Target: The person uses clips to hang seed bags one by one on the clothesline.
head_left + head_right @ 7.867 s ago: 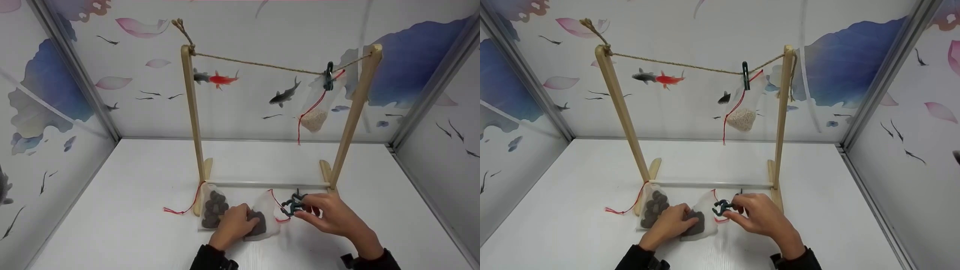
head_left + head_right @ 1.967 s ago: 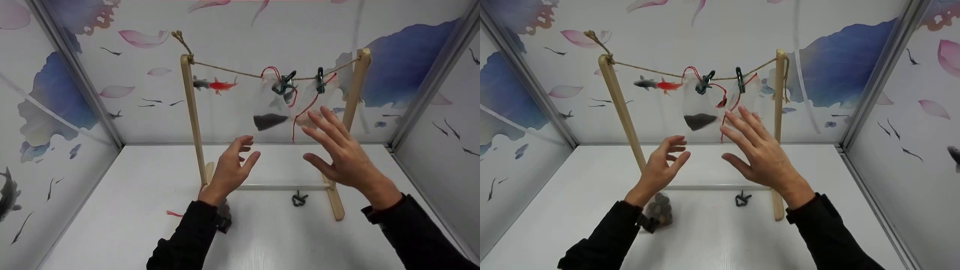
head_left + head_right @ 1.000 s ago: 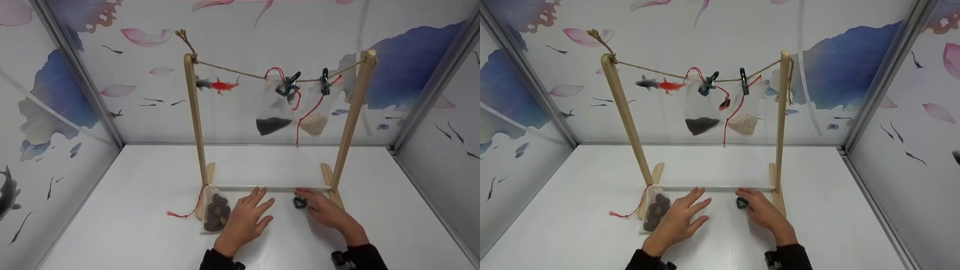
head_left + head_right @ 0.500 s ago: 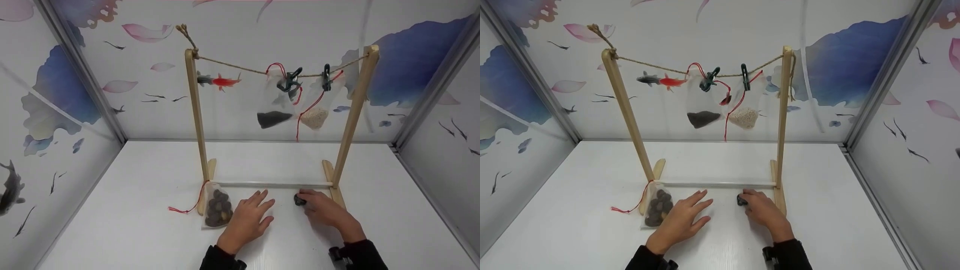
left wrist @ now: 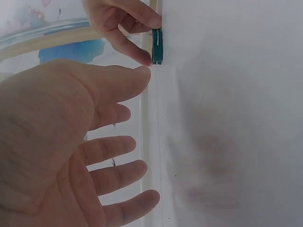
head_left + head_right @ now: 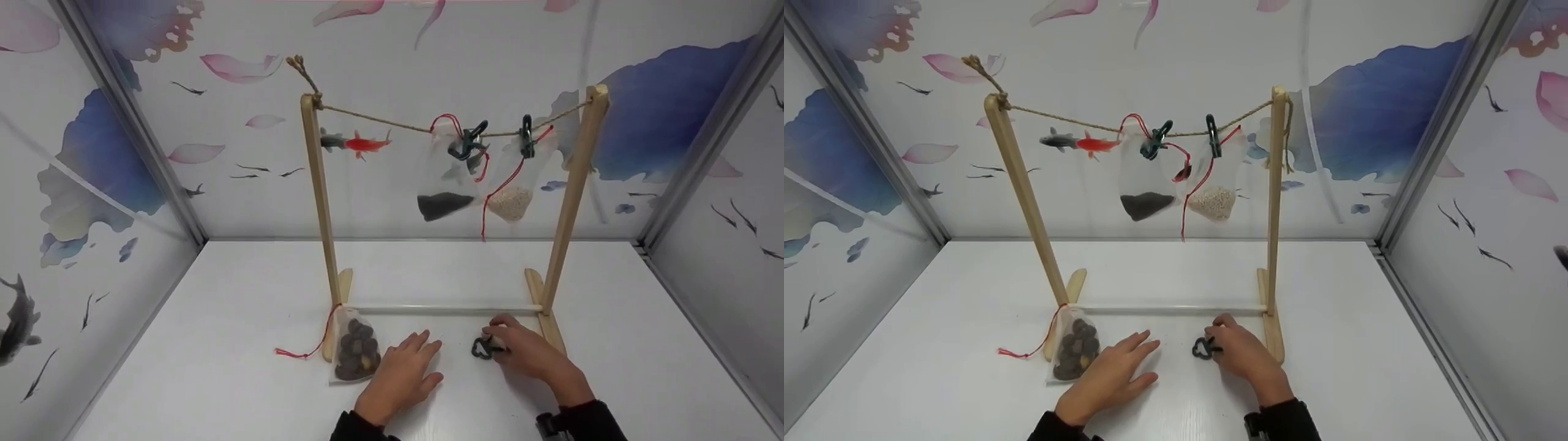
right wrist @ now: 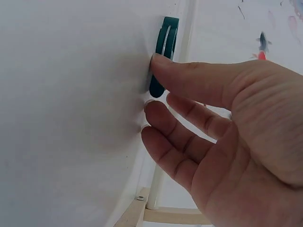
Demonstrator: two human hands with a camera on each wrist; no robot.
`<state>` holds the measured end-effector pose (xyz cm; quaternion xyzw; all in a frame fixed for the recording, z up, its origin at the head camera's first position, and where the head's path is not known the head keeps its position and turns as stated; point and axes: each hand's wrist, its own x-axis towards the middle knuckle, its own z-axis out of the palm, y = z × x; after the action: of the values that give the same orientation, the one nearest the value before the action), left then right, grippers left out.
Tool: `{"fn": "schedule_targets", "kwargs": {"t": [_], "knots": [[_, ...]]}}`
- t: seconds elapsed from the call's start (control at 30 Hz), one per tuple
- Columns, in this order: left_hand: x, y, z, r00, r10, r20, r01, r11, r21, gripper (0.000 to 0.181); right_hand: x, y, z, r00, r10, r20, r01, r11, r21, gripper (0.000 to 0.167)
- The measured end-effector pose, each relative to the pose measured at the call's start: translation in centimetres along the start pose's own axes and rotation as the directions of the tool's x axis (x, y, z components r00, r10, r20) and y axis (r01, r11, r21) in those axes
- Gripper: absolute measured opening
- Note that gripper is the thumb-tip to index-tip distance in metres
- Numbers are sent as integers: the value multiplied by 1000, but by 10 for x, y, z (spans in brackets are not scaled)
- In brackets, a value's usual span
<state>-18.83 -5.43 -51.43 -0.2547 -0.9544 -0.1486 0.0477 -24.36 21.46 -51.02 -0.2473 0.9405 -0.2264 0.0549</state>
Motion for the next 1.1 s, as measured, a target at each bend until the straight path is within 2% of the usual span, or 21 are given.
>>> {"fn": "schedule_targets", "kwargs": {"t": [0.2,0.43,0.77,0.93,1.1], "knots": [[-2,-2,0,1000,-10,19,10,999,-31,46,-2,-2,1,1000,6,-10,-6,1000,-29,28],[-3,-2,0,999,-12,36,14,999,-48,45,-1,-4,0,1000,13,11,-13,999,-37,25],[-7,-4,-4,988,-62,140,71,995,-66,49,0,-12,0,998,-51,44,52,998,-25,22],[-5,-4,-5,989,-61,136,72,994,-80,51,0,-17,-2,998,-36,57,36,999,6,24],[-4,-3,-8,993,-28,119,43,991,-126,51,0,-23,-4,996,-71,46,70,997,25,25]]}}
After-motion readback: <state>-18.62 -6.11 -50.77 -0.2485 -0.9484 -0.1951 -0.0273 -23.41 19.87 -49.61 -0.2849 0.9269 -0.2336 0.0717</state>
